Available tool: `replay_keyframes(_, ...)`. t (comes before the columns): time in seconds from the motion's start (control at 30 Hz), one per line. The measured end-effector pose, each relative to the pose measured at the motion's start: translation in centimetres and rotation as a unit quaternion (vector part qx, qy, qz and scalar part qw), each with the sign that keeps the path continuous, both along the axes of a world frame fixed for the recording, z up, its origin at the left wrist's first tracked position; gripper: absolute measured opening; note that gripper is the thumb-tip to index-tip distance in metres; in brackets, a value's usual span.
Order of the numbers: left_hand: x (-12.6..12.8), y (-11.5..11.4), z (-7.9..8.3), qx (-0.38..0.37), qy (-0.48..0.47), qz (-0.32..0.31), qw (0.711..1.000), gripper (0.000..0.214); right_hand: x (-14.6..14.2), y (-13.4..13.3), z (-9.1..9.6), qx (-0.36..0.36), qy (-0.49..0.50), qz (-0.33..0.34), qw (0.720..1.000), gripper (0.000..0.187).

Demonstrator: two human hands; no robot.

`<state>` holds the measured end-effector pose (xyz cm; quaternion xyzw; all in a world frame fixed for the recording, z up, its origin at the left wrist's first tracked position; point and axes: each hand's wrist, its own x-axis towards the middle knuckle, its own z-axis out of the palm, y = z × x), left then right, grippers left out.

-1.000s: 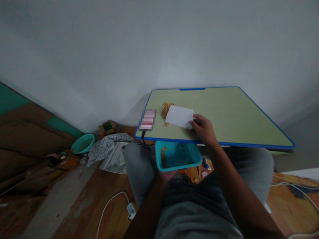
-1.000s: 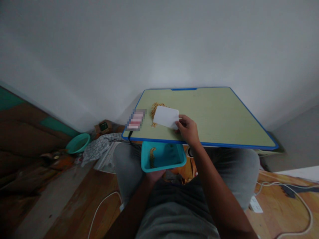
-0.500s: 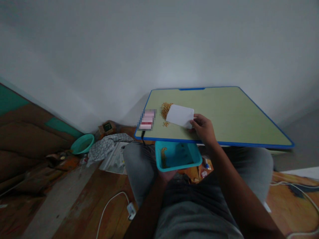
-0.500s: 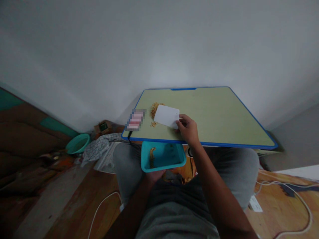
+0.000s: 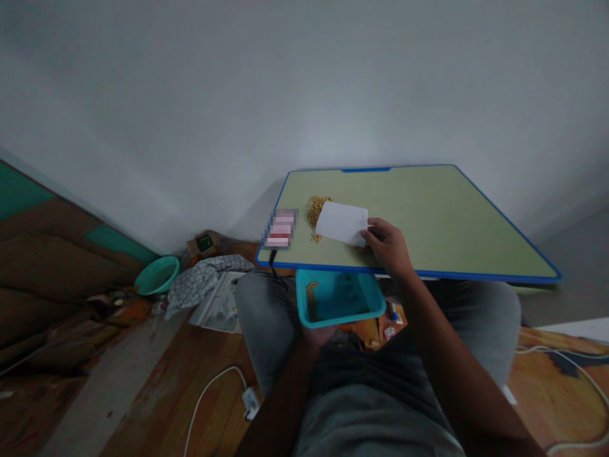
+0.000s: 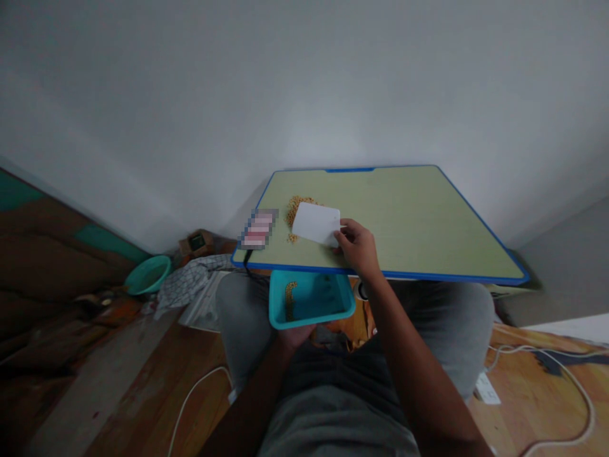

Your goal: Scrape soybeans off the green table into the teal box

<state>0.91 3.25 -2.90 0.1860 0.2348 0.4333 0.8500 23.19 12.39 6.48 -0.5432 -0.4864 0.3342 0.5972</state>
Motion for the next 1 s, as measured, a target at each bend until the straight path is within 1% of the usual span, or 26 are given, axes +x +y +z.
replay_keyframes(0.2,0.12,0.19,0.21,-0.006,0.003,0.002,1.000,0.062,0.03,0.11,-0.26,-0.002,0.000,0.003,1.000,0.049)
replay_keyframes(0.47,0.38,-0.10,0.72,-0.007,0.021,0.002,1.000,0.067,0.03,0.17,-0.17,-0.006,0.020,0.007,1.000,0.050)
replay_keyframes(0.63,0.13,0.14,0.36,-0.003,0.006,-0.016,1.000,0.063,0.03,0.09,-0.05,-0.001,0.012,0.011,1.000,0.048)
replay_keyframes(0.77,0.06,0.22,0.02,-0.002,0.000,-0.007,1.000,0.062,0.01,-0.03,0.14,-0.002,0.018,0.017,1.000,0.047)
replay_keyframes(1.0,0.21,0.00,0.46,-0.003,-0.011,0.002,1.000,0.067,0.04,0.00,-0.01,-0.005,0.017,0.014,1.000,0.045)
